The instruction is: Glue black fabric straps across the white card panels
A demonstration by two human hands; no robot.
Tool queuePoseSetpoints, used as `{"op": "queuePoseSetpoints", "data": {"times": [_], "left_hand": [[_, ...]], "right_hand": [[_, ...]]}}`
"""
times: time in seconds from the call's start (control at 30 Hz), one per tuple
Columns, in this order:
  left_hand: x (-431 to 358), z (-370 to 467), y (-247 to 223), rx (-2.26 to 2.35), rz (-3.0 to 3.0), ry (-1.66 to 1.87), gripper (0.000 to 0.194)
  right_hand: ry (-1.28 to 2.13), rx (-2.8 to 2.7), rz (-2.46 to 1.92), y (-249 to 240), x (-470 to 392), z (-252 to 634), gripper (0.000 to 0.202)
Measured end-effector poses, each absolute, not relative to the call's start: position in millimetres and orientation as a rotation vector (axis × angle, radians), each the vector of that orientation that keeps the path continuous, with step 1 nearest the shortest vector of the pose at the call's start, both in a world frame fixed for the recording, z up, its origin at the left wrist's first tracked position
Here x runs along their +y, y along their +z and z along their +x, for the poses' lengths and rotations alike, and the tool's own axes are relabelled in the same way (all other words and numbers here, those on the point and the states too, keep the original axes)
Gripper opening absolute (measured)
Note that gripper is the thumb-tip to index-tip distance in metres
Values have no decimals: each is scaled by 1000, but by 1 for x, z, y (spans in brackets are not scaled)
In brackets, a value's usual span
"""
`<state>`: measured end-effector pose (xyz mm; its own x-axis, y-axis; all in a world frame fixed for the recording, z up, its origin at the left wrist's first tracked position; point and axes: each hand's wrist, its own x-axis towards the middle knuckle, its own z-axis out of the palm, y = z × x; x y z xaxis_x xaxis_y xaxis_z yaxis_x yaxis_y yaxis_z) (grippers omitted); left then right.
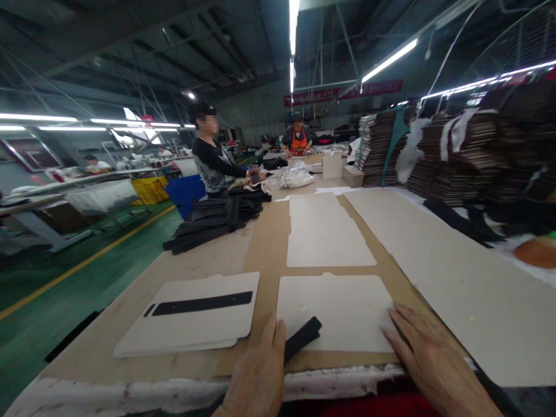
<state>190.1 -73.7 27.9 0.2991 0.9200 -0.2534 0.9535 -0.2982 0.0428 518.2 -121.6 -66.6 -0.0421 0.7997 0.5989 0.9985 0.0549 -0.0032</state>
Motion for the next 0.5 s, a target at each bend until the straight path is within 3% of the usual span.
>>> {"op": "queuePoseSetpoints", "data": {"times": [0.13, 0.23, 0.37, 0.5], "left_hand": [[-100, 159, 40, 1664, 2221, 149, 56], [-101, 153, 59, 1455, 1923, 461, 45], [-94, 169, 62, 1051, 1350, 468, 66], [-92, 186, 45, 859, 1121, 480, 66]], "right_hand": [[-552, -1829, -1685, -57, -157, 503, 50], [-392, -1700, -1536, -25, -165, 482, 38], [163, -1680, -1473, 17, -157, 434, 21], [510, -1566, -1433, 32, -139, 391, 22]]}}
